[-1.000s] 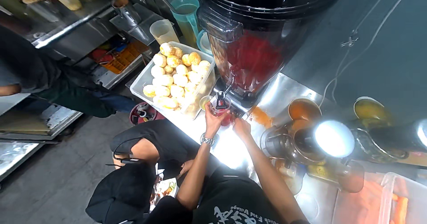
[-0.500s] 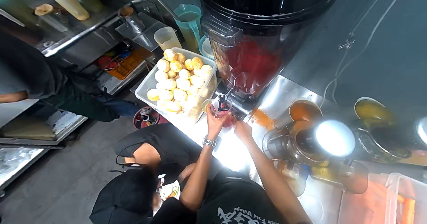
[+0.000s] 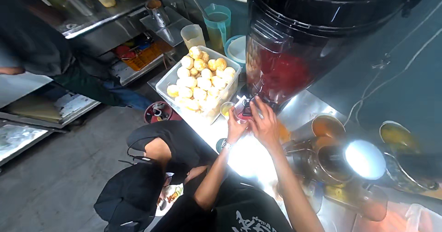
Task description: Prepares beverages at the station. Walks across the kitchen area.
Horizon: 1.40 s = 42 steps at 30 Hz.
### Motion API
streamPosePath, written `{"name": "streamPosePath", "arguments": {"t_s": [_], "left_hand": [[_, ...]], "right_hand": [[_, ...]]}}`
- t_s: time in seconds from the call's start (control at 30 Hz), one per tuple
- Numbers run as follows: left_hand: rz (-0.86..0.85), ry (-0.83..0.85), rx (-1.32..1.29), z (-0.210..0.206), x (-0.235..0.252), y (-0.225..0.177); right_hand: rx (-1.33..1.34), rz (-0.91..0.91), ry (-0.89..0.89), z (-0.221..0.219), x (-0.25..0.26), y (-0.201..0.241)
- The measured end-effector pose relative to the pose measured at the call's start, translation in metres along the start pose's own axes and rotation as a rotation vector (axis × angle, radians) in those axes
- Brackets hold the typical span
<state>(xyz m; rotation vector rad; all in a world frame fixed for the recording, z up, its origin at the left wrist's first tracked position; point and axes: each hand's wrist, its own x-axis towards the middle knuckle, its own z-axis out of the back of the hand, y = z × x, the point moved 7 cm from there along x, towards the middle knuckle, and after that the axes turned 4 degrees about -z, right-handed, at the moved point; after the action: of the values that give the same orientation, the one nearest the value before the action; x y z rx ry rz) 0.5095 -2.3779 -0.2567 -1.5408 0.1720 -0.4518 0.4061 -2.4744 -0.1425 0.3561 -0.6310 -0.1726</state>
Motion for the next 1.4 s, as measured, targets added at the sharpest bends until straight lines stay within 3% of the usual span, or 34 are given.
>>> {"name": "streamPosePath", "arguments": {"t_s": [0.13, 0.47, 1.1, 1.2, 1.33, 1.4], "left_hand": [[-0.017, 0.018, 0.036, 0.000, 0.001, -0.004], [-0.058, 0.032, 0.064, 0.006, 0.005, -0.006], [-0.049, 0.099, 0.021, 0.008, 0.004, -0.002], [-0.045, 0.102, 0.009, 0.010, 0.004, 0.000], [-0.056, 0.089, 0.011, 0.011, 0.009, -0.004], [-0.098, 0.065, -0.016, 0.009, 0.016, -0.005]], "right_hand": [[-0.052, 0.117, 0.073, -0.005, 0.013, 0.007], [-0.073, 0.054, 0.059, -0.004, 0.014, 0.008], [-0.064, -0.068, 0.192, 0.008, 0.021, 0.021], [0.011, -0.147, 0.207, 0.017, 0.028, 0.023], [0.092, -0.385, 0.249, 0.027, 0.041, 0.015], [0.152, -0.420, 0.188, 0.041, 0.031, 0.020]]}}
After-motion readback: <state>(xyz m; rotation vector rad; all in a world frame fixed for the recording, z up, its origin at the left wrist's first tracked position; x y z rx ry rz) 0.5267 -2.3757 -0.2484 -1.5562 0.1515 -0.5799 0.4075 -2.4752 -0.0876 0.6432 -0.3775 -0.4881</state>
